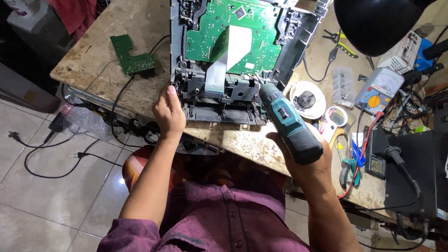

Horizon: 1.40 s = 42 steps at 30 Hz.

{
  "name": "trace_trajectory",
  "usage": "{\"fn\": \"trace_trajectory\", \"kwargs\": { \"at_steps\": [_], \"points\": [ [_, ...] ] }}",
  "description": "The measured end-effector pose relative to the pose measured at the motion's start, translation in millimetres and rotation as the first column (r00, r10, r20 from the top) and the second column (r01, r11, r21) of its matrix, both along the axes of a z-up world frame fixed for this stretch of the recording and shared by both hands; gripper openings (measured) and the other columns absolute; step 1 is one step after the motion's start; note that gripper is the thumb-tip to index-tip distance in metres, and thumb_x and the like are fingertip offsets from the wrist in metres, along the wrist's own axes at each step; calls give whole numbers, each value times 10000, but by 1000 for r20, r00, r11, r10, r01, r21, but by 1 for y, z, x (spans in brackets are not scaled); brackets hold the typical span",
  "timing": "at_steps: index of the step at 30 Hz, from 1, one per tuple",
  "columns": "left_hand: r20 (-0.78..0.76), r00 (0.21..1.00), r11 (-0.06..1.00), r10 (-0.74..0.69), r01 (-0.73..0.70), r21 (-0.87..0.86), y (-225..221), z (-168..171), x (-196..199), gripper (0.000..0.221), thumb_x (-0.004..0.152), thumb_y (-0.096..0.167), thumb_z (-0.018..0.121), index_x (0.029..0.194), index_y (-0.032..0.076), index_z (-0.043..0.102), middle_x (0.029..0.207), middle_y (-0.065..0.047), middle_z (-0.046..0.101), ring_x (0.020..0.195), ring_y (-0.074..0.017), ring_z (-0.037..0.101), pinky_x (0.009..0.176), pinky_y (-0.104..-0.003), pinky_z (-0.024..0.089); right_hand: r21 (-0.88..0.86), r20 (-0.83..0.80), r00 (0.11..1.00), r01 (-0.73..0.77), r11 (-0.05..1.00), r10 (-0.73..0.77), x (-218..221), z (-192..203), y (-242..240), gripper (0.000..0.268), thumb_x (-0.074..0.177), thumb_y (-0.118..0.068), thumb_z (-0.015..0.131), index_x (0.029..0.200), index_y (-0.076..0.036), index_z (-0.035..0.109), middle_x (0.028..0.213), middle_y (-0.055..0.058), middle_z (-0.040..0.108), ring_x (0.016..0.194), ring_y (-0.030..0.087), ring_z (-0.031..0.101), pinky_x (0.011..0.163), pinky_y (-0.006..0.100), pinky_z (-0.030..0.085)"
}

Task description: Installing or removing a printed circuit board from an electronic device using an electric screwdriver

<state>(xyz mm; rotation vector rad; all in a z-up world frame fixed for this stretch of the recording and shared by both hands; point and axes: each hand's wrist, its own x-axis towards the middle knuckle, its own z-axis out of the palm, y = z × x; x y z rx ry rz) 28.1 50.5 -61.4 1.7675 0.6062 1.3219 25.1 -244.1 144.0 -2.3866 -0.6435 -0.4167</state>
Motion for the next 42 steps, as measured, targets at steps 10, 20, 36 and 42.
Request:
{"fn": "trace_trajectory", "kwargs": {
  "at_steps": [10, 20, 36, 42],
  "points": [
    [11, 1000, 1000, 2, -2, 30, -4, 22, -4, 287, 1100, 211, 516, 1156, 47, 744, 832, -228, 732, 813, -474, 691, 641, -527, 543, -73, -103, 988, 104, 992, -112, -1, 0, 1, 379, 792, -286, 953, 858, 2, 715, 746, 231, 695, 663, 431, 686, 649, 481, 525],
    [27, 1000, 999, -14, 13, 40, 3, 3, 0, 284, 1097, 210, 518, 1158, 66, 755, 841, -188, 749, 804, -438, 711, 650, -482, 559, -57, -135, 985, 99, 993, -106, 3, 3, 4, 370, 821, -281, 937, 849, 7, 706, 735, 252, 686, 625, 431, 672, 612, 477, 518],
    [16, 999, 998, -37, 38, -45, -5, 3, -7, 299, 1118, 242, 480, 1228, 85, 709, 949, -190, 762, 907, -443, 721, 777, -486, 573, -214, 104, 968, 245, 946, -227, 10, -29, -50, 538, 857, -408, 969, 878, 72, 726, 742, 298, 679, 745, 469, 702, 612, 559, 471],
    [-90, 989, 993, -121, 122, 4, -12, 32, -23, 418, 1118, 322, 384, 1228, -21, 596, 882, -157, 661, 759, -291, 626, 691, -403, 476, -123, -283, 936, 181, 976, -209, -13, -28, -143, 490, 872, -433, 747, 1224, -98, 686, 1209, 59, 700, 1133, 204, 626, 1097, 370, 424]
  ]
}}
